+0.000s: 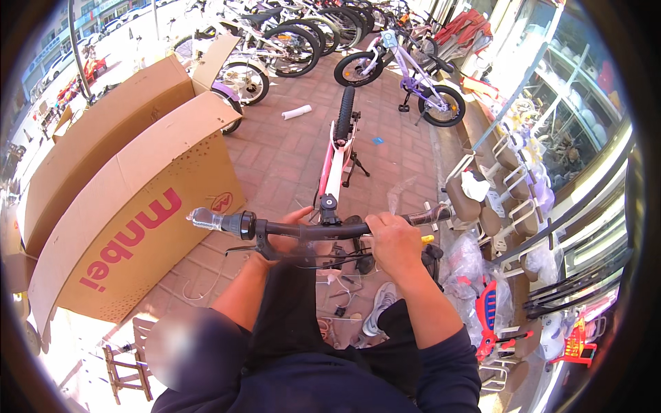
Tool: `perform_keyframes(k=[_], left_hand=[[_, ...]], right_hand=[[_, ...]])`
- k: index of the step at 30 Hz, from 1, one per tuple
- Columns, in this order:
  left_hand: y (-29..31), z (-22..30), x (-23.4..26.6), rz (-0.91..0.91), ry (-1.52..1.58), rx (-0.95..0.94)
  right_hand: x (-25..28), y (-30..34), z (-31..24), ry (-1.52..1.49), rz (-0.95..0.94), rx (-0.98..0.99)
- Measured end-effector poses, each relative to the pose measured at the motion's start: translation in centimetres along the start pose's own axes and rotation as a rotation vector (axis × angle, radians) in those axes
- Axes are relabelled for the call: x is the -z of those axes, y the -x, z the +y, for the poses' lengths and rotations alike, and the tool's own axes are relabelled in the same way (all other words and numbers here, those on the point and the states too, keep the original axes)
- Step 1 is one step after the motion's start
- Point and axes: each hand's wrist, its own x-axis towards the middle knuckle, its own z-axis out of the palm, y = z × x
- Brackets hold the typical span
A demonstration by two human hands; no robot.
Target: The person assembles a bicycle handlebar by attaching grips and brake levers, then uses a yellow screwdriver to tighten the stem bolts. The person then picks up the bicycle seat and positions it toward the frame.
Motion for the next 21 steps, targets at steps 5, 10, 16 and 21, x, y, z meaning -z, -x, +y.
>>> perform_keyframes(k=[5,10,16,21], left_hand=[[-2.2,-0.5,-0.8,-0.192,0.092,0.085],[-2.3,-0.4,-1.0,-0.128,0.412,0.187],[-3.2,-0.1,-1.4,-0.221,-0.472,-0.172],[-2.5,-4.6,-0.4,-0.179,0.102,0.064]], right_hand=[[-0.4,0.2,0.7,-0.002,-0.024,-0.036],[-0.3,0.0,0.6,-0.033,-0.048,-0.056],[0.0,-0.2,1.0,0.018,-0.096,-0.087],[0.1,-0.4,0.4,0.051,-0.097,-0.074]])
